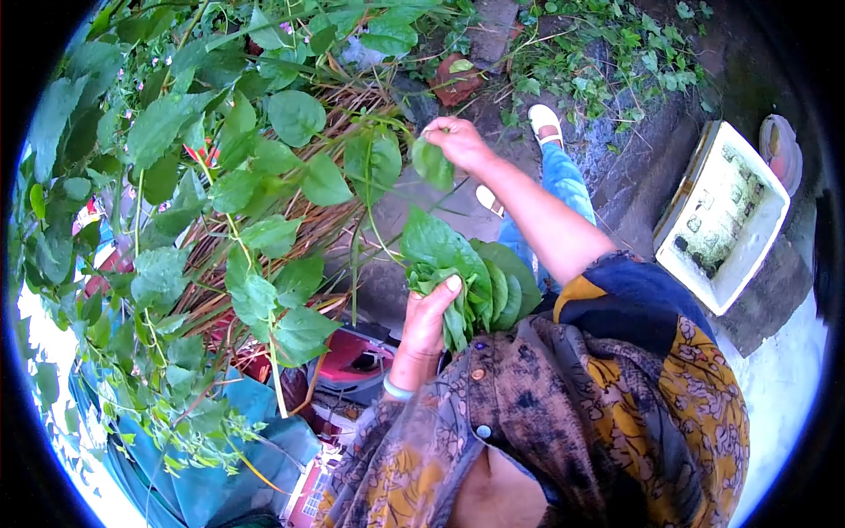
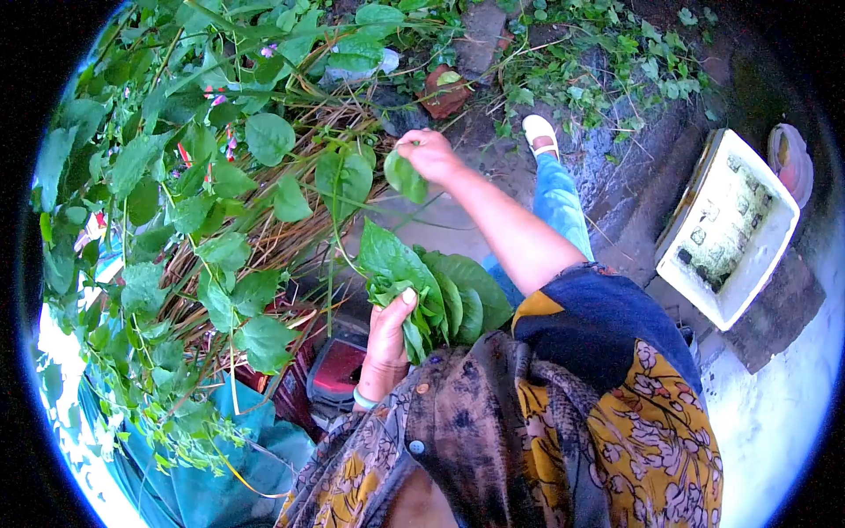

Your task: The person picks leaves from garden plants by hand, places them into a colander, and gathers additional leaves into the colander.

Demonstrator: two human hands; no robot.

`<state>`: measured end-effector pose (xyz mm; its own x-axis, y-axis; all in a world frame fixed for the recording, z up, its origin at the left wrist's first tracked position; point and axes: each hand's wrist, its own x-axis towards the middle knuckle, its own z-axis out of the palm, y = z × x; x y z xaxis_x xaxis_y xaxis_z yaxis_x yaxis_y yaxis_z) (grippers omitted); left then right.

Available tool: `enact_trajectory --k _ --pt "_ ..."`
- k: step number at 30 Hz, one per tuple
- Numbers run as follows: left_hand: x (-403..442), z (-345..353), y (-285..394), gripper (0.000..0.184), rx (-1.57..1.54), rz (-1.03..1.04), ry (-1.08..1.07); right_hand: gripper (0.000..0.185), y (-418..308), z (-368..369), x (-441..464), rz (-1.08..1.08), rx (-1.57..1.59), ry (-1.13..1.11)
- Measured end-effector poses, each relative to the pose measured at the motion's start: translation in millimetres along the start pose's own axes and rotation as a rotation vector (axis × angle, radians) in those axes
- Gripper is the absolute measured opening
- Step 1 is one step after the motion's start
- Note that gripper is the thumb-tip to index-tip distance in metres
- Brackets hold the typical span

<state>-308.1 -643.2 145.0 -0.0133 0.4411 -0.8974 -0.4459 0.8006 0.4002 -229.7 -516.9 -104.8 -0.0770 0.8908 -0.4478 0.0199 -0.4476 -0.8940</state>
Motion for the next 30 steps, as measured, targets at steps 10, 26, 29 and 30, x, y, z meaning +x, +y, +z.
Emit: enact_trajectory --k 10,26,29,30 --pt "-11 8 5 0.043 0.033 0.055 -0.039 0.014 -37 -30 -3 0.125 0.395 -0.235" --pt "-15 6 3 0.057 0.086 0.061 0.052 0.025 -41 53 2 0.488 0.918 -0.514" --pt "-14 6 4 0.055 0.084 0.067 0.051 0.028 -41 46 1 0.455 0.764 -0.506" --pt "-15 7 4 0.054 0.085 0.059 0.054 0.025 -46 45 -2 0.439 0.686 -0.473"
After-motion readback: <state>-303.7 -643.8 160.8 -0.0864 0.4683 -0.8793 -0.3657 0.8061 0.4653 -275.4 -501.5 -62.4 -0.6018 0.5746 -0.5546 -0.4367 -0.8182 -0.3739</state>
